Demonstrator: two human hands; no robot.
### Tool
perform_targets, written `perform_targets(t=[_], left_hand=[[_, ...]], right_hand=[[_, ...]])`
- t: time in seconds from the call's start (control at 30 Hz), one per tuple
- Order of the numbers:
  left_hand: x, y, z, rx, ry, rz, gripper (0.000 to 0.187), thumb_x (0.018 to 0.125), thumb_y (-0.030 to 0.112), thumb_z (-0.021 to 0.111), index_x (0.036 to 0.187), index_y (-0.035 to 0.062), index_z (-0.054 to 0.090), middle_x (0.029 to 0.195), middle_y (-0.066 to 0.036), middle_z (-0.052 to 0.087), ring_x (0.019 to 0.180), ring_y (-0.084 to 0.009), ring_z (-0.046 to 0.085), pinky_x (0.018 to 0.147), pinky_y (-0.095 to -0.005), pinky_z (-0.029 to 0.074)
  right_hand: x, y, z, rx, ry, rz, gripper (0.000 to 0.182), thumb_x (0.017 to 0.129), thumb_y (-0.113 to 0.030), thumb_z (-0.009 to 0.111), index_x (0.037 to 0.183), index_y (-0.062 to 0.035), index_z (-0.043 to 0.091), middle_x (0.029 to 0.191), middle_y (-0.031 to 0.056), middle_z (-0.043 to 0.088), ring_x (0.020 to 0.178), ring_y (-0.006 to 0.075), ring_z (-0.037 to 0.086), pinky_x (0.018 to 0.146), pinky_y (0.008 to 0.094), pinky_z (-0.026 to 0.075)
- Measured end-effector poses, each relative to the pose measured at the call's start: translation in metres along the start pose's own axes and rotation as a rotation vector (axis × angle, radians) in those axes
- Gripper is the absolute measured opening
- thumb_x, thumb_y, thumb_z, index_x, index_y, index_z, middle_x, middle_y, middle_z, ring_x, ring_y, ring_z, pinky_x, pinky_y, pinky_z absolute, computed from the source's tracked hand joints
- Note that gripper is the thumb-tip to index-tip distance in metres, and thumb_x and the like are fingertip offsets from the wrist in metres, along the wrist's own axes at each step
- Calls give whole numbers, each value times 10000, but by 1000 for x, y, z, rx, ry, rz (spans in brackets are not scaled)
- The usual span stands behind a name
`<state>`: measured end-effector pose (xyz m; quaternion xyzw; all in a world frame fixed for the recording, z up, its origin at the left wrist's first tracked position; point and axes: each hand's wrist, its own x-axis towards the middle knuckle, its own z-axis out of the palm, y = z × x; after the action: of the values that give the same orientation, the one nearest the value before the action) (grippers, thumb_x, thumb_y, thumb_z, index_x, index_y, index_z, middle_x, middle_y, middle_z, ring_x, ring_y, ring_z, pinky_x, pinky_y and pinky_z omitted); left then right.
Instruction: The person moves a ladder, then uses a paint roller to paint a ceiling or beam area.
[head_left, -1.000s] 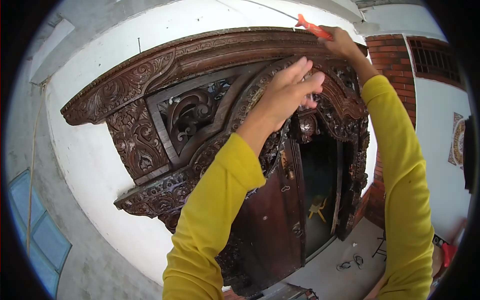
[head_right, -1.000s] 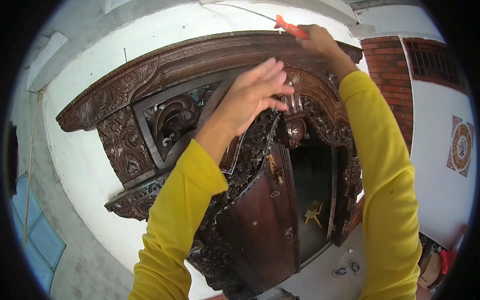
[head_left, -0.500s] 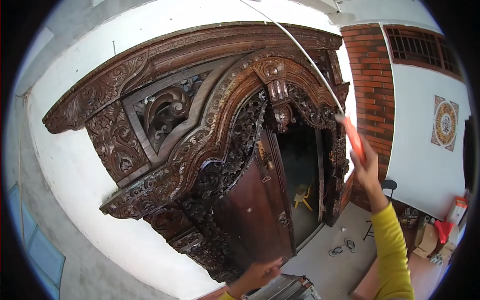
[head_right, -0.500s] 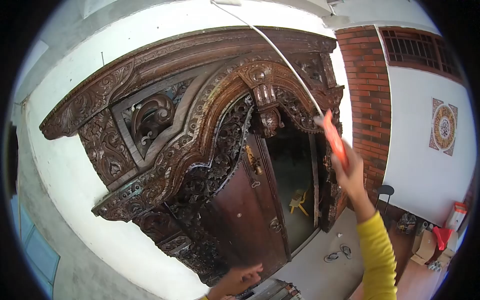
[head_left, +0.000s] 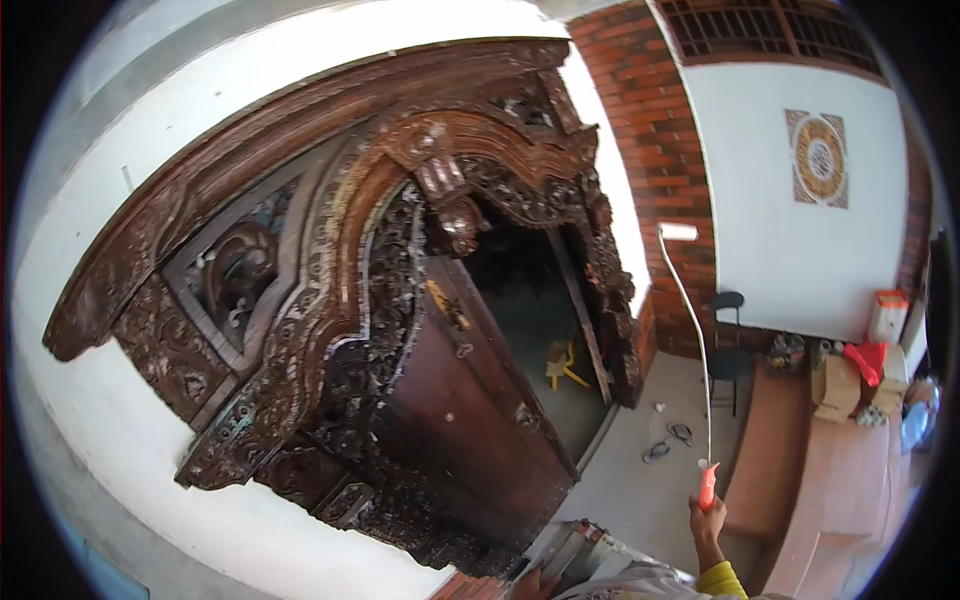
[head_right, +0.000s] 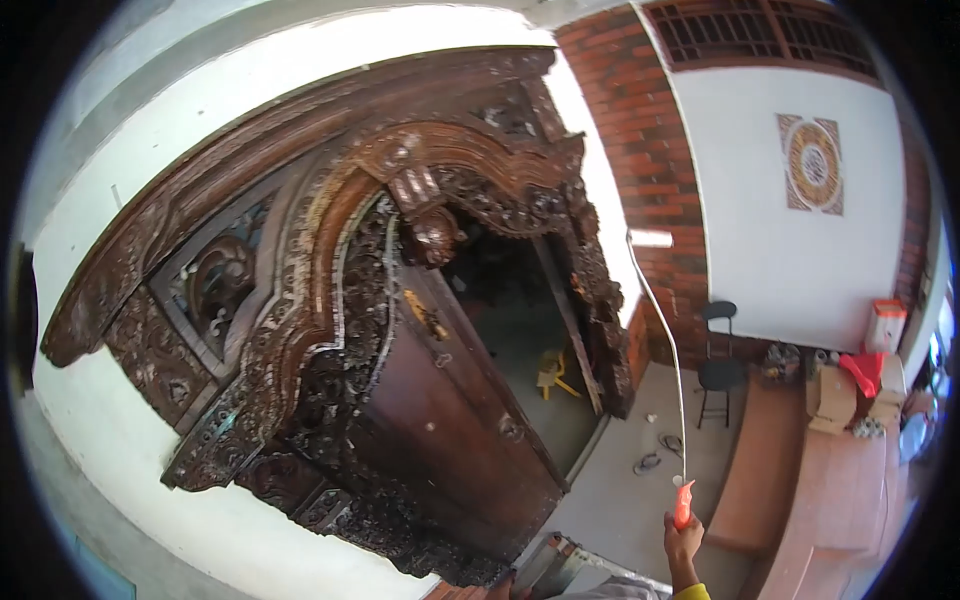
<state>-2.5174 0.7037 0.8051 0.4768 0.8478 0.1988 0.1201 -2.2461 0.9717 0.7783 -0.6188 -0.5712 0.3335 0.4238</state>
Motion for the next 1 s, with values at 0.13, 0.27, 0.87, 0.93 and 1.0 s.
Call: perform_targets(t=[0.13, 0.27, 0.87, 0.93, 1.0], left_hand=[[-7, -4, 12, 104, 26, 57, 687, 764, 490, 721, 1196, -22, 568, 1058, -226, 645, 963, -340, 642, 820, -383, 509], [-2, -17, 21, -63, -146, -76, 692, 778, 529, 675, 1179, -26, 571, 1061, -249, 631, 1032, -379, 602, 844, -428, 478], [18, -20, 41, -167, 38, -95, 536, 933, 426, 526, 780, -81, 608, 689, -159, 609, 655, -241, 566, 628, -387, 427], [16, -27, 47, -115, 39, -95, 558, 942, 442, 509, 814, -86, 632, 751, -181, 647, 704, -275, 609, 651, -389, 443], [13, -6, 32, -95, -64, -185, 583, 946, 462, 495, 846, -92, 647, 807, -192, 674, 736, -295, 634, 668, -392, 454]], right_hand=[[-26, 41, -43, -76, 19, 201, 290, 701, -226, 740, 741, 22, 594, 664, 177, 615, 643, 279, 625, 632, 422, 473], [-53, 90, -69, -57, -65, 430, 308, 722, -254, 713, 706, 16, 565, 598, 92, 552, 569, 203, 527, 580, 405, 428], [-144, 152, -174, 175, 347, 889, 262, 783, -220, 726, 658, -119, 520, 549, -26, 484, 441, 75, 437, 389, 278, 315], [-160, 153, -192, 167, 361, 864, 281, 775, -209, 735, 661, -127, 492, 540, -35, 463, 420, 71, 422, 377, 267, 309], [-175, 154, -208, 210, 393, 863, 289, 771, -199, 738, 673, -132, 474, 533, -41, 448, 407, 68, 409, 369, 259, 305]])
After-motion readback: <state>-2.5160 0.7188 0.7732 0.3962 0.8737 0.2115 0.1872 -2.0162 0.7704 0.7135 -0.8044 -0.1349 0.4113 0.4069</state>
